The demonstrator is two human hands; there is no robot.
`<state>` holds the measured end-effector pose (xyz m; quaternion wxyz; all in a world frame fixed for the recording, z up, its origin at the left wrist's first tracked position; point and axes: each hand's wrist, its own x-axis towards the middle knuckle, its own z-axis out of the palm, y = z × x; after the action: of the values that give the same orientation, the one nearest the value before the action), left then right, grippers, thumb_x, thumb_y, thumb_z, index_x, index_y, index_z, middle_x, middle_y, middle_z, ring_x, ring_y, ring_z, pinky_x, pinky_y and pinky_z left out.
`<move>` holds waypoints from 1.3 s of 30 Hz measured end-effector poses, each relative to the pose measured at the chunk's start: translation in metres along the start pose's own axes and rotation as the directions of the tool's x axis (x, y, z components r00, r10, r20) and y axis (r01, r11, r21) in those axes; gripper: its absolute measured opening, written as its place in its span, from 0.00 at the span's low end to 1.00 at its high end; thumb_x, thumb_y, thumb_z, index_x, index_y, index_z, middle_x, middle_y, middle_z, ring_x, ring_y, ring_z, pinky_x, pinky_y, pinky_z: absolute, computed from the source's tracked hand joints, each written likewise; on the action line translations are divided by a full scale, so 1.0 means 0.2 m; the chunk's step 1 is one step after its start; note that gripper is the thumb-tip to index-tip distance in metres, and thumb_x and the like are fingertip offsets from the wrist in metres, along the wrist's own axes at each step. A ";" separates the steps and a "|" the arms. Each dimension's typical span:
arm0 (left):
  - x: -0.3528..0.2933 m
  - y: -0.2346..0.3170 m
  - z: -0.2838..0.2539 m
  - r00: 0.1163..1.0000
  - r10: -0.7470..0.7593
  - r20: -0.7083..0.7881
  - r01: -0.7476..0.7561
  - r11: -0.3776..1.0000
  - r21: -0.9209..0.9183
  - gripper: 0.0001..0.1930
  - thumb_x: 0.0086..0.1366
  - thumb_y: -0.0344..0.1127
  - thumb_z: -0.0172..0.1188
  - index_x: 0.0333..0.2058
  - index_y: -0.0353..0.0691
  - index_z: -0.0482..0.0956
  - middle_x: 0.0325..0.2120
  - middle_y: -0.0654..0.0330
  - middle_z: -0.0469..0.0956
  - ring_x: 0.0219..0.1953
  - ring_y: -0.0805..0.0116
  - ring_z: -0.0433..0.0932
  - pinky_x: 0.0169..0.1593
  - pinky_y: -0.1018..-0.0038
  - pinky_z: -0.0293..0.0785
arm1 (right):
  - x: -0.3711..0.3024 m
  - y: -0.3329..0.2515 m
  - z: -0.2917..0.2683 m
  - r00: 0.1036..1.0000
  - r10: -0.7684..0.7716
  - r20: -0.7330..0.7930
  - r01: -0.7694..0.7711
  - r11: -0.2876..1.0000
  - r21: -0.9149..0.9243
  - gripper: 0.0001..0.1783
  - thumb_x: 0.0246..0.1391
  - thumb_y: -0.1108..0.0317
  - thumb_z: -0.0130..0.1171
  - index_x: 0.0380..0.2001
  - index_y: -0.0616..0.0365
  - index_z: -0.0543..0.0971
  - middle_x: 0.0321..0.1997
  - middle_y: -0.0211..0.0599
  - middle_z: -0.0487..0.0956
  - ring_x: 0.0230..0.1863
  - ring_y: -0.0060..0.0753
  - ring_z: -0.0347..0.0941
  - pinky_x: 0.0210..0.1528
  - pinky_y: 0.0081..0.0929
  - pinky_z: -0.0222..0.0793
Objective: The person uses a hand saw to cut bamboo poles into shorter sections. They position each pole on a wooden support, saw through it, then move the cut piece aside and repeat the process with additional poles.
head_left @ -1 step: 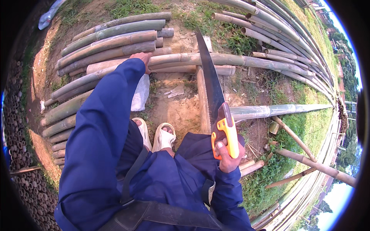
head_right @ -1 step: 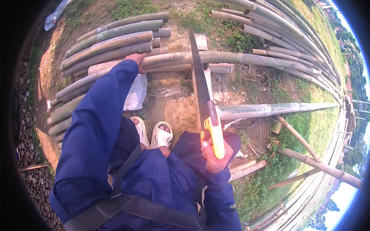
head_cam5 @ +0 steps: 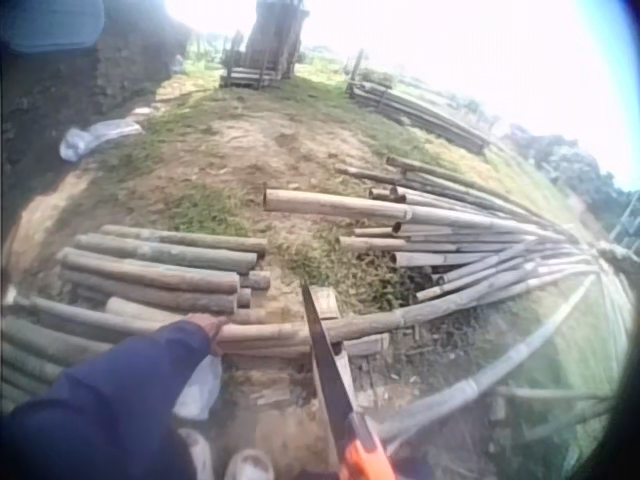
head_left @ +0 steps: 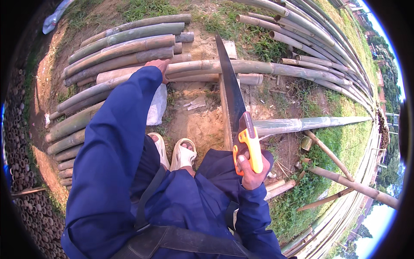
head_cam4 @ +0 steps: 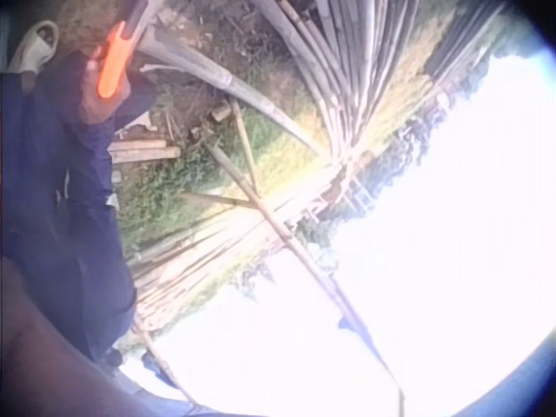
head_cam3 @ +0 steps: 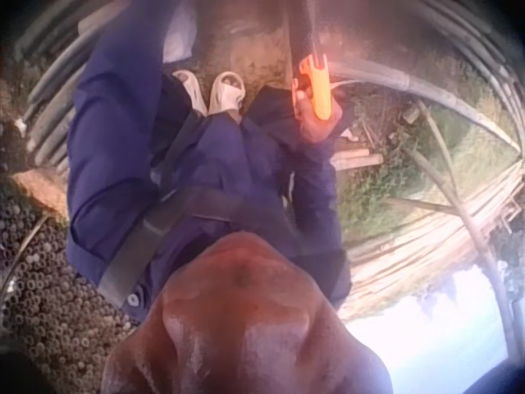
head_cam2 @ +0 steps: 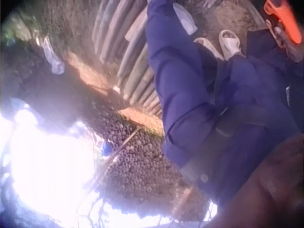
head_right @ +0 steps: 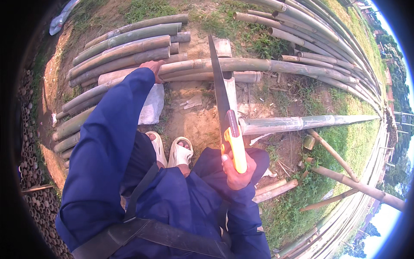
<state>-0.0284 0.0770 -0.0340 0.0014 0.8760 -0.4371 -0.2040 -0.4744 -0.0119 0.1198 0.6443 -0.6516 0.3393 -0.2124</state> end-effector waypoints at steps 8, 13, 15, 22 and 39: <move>-0.02 0.09 -0.11 1.000 -0.013 -0.009 0.012 0.999 -0.047 0.47 0.45 0.53 0.76 0.64 0.46 0.67 0.49 0.46 0.81 0.53 0.46 0.80 0.57 0.56 0.75 | 0.28 0.28 0.17 0.998 -0.059 0.025 0.060 0.998 -0.033 0.05 0.57 0.76 0.65 0.35 0.65 0.79 0.26 0.24 0.74 0.26 0.14 0.66 0.30 0.17 0.64; -0.02 0.09 -0.11 0.997 -0.077 0.024 0.077 0.997 0.009 0.39 0.47 0.53 0.75 0.57 0.45 0.75 0.46 0.46 0.82 0.51 0.45 0.80 0.56 0.56 0.75 | 0.33 0.26 0.20 1.000 -0.004 0.020 0.006 0.993 -0.114 0.12 0.58 0.75 0.65 0.44 0.66 0.81 0.28 0.25 0.76 0.28 0.14 0.68 0.31 0.18 0.66; -0.01 0.09 -0.11 0.996 -0.086 0.030 0.085 0.996 0.009 0.38 0.47 0.52 0.75 0.56 0.44 0.76 0.46 0.46 0.83 0.51 0.46 0.81 0.55 0.56 0.76 | 0.35 0.26 0.19 0.997 -0.072 0.010 0.073 0.976 -0.206 0.14 0.58 0.73 0.65 0.47 0.66 0.81 0.29 0.27 0.78 0.29 0.16 0.70 0.33 0.20 0.68; 0.01 0.10 -0.09 0.999 -0.023 -0.024 0.023 1.000 0.020 0.31 0.48 0.51 0.74 0.49 0.41 0.80 0.44 0.47 0.84 0.48 0.47 0.82 0.52 0.57 0.78 | 0.50 0.37 0.28 0.990 -0.142 -0.018 0.135 0.971 -0.196 0.14 0.62 0.69 0.65 0.48 0.65 0.79 0.26 0.24 0.76 0.23 0.13 0.68 0.24 0.16 0.64; 0.03 0.09 -0.10 0.997 -0.068 0.021 0.065 0.993 0.100 0.40 0.45 0.54 0.74 0.58 0.47 0.75 0.44 0.50 0.84 0.47 0.50 0.83 0.51 0.57 0.79 | 0.80 0.33 0.42 0.980 -0.194 0.036 0.197 0.945 -0.261 0.06 0.58 0.73 0.64 0.34 0.65 0.79 0.23 0.36 0.77 0.25 0.23 0.72 0.30 0.27 0.70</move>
<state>-0.0322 0.0576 -0.0155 -0.0545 0.8864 -0.4173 -0.1927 -0.3181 -0.0641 0.0229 0.5294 -0.7629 0.2952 -0.2250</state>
